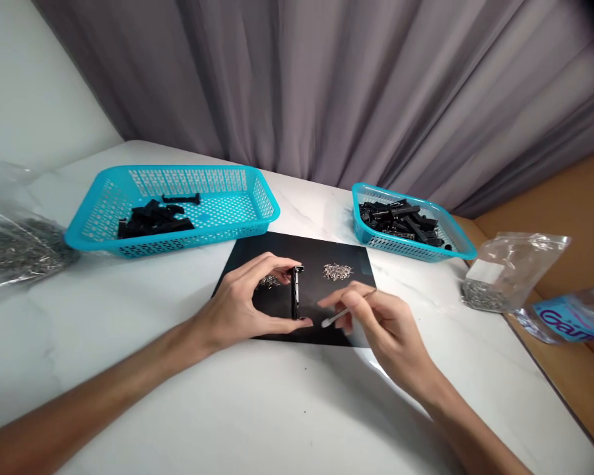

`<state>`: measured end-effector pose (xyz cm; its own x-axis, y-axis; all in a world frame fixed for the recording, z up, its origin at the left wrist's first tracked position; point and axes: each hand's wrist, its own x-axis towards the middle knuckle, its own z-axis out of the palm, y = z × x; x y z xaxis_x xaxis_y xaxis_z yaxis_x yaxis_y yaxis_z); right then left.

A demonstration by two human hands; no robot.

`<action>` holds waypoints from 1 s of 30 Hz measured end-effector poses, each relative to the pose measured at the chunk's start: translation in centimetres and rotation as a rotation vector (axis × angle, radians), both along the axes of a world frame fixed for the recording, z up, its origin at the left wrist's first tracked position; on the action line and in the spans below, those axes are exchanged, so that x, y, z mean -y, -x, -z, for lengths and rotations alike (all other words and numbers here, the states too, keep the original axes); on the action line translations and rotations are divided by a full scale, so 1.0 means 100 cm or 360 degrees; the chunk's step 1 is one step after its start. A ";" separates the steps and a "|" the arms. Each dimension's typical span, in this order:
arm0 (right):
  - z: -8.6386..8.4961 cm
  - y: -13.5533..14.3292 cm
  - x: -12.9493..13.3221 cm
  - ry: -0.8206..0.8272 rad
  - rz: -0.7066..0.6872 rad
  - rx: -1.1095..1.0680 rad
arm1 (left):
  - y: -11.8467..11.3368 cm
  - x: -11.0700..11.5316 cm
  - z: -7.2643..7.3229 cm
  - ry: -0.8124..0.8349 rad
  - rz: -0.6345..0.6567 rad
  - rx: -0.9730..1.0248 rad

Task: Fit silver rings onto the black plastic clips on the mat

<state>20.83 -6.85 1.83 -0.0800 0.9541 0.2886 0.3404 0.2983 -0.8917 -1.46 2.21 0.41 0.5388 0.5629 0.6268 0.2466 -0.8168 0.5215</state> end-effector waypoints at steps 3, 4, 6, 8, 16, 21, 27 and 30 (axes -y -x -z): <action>0.002 0.008 0.000 0.0121 -0.0086 -0.0334 | 0.001 -0.001 0.001 0.0021 0.0002 -0.0018; 0.002 0.010 0.000 0.0135 -0.0100 -0.0389 | 0.002 -0.001 0.002 0.0026 0.0005 -0.0024; 0.002 0.012 -0.001 0.0157 -0.0124 -0.0433 | 0.002 -0.002 0.005 0.0032 0.0008 -0.0038; 0.003 0.012 -0.002 0.0167 -0.0143 -0.0432 | 0.003 -0.001 0.006 0.0032 0.0003 -0.0049; 0.011 0.017 0.001 0.0149 -0.0197 -0.0383 | 0.007 0.002 0.008 -0.0054 -0.0023 -0.0009; 0.007 0.021 0.002 -0.0020 -0.0046 -0.0189 | 0.002 0.002 0.009 -0.0041 -0.0042 -0.0048; 0.015 0.036 -0.006 -0.0226 0.0418 0.0006 | -0.005 0.005 0.002 0.0149 -0.0165 -0.0227; 0.022 0.045 -0.009 -0.0228 0.0395 0.0336 | -0.011 0.013 -0.001 0.0226 -0.0287 -0.0266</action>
